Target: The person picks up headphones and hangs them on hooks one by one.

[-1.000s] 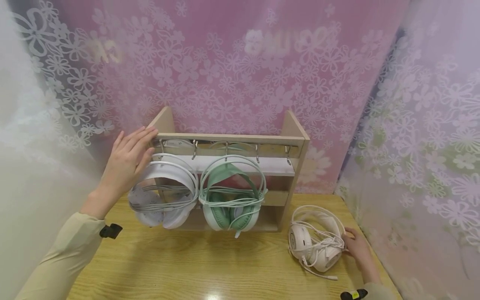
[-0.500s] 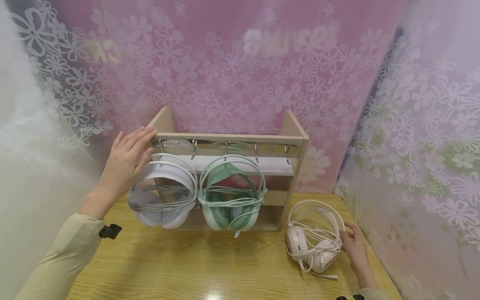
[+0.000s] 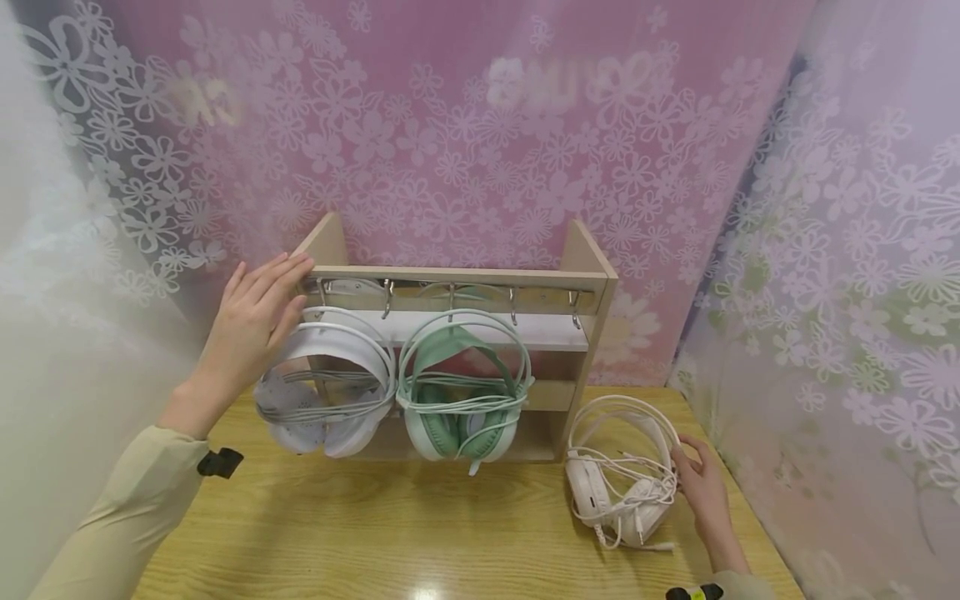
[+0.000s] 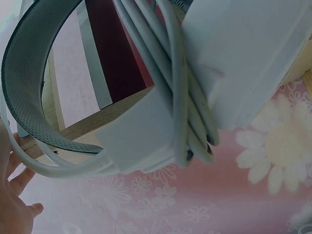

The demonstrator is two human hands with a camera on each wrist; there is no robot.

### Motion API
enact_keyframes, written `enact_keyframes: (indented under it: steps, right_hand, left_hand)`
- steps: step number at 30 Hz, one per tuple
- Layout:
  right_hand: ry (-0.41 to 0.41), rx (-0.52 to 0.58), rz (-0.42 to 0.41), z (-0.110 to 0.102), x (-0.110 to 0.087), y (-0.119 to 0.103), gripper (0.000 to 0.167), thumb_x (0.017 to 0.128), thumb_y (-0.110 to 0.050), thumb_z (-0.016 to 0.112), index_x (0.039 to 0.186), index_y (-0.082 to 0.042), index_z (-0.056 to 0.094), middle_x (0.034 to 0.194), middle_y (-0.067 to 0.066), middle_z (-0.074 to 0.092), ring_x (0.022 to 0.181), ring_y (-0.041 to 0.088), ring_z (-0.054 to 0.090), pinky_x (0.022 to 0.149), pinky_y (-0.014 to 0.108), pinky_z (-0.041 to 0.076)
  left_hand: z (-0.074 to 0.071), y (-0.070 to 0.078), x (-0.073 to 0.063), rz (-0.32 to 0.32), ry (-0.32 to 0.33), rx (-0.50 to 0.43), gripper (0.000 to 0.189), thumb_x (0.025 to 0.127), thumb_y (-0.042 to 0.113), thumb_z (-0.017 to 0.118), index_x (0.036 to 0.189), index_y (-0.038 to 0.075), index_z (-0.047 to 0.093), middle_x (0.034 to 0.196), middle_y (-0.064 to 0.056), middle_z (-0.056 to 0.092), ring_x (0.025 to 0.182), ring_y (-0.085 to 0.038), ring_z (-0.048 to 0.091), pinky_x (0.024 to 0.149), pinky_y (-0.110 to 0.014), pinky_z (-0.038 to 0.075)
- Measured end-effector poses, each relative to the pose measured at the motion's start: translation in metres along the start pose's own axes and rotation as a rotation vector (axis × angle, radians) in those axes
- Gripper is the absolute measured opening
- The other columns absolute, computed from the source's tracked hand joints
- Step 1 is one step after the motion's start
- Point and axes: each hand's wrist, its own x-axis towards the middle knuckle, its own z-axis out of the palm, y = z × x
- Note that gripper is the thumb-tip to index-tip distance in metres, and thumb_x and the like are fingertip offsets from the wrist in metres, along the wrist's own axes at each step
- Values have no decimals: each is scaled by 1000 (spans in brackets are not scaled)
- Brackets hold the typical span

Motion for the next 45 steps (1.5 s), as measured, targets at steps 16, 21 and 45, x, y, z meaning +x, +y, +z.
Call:
enact_keyframes:
  steps: [16, 21, 45]
  right_hand:
    - [-114, -68, 105, -7, 7, -7, 76, 109, -41, 41, 150, 20, 25, 88, -29, 62, 83, -6, 66, 71, 18, 57]
    - [-137, -96, 112, -6, 8, -11, 73, 109, -43, 41, 143, 21, 38, 91, -21, 69, 81, 2, 69, 68, 23, 57]
    - [-179, 191, 11, -2, -12, -16, 27, 109, -39, 40, 128, -23, 51, 107, -25, 71, 91, 3, 73, 74, 29, 61]
  left_hand:
    - [0, 0, -1, -1, 2, -15, 46, 103, 19, 58, 148, 11, 52, 151, -9, 52, 145, -31, 41, 124, -57, 14]
    - [1, 0, -1, -1, 5, -13, 46, 103, 19, 58, 148, 11, 52, 151, -9, 52, 143, -33, 42, 124, -57, 14]
    - [1, 0, 0, -3, 7, 1, 45, 103, 20, 57, 148, 11, 53, 151, -8, 52, 144, -31, 42, 124, -56, 14]
